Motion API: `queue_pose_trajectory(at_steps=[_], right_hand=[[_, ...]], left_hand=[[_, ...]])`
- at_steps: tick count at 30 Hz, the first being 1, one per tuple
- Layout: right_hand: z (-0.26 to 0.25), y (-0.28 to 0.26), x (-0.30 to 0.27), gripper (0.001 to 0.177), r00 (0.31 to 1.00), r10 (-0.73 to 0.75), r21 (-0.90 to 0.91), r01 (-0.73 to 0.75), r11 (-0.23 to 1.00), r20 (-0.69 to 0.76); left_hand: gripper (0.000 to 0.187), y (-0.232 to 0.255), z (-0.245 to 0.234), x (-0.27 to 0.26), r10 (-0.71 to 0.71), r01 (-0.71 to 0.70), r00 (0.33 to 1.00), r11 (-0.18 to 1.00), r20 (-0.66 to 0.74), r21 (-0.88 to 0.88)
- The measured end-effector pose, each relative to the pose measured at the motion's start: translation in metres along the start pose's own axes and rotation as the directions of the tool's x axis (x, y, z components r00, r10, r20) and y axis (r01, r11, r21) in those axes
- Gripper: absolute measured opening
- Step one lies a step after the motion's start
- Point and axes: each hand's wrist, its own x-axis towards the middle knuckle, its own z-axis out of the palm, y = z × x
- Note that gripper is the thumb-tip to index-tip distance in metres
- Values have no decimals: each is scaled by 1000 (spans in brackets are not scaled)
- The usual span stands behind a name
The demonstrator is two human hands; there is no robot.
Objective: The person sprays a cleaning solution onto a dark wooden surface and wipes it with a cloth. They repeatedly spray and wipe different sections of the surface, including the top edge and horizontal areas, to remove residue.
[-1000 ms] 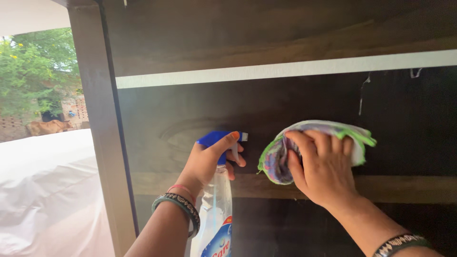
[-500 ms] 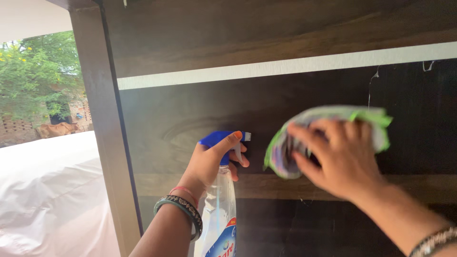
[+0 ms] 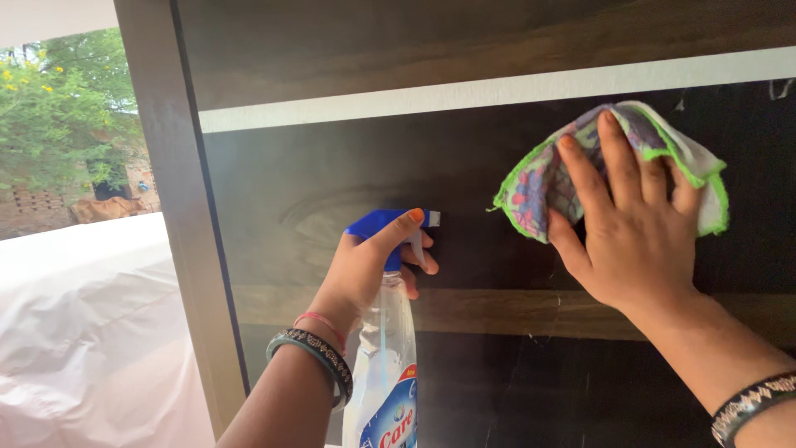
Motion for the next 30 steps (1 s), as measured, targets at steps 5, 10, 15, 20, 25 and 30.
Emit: queue_pose_trajectory(at_steps=[5,10,15,20,25,30], right_hand=[[3,0,-6,72,1000,-12,-2,12,1000,2],[0,-3,-13,73,999,-34,-214,39,976,28],[7,-9,-46,73,990,9,-107,6,994,138],[15,-32,-91,74,972,11,116,-39,992,236],[-11,-64,-101,73,940,-125,148,81,986,316],[-31,-51,-31,74,564,-135,138,38,990,815]], left_hand=[[44,-1,2,-1,-3,3,1000,1000,-16,-27],[44,-2,1,-2,17,-17,1000,999,2,-47],[45,0,2,-1,8,-8,1000,1000,-10,-11],[46,-1,0,-2,8,-8,1000,1000,0,-7],[46,-1,-2,-1,12,-12,1000,1000,16,-19],[47,-1,-2,-2,-23,23,1000,1000,-3,11]])
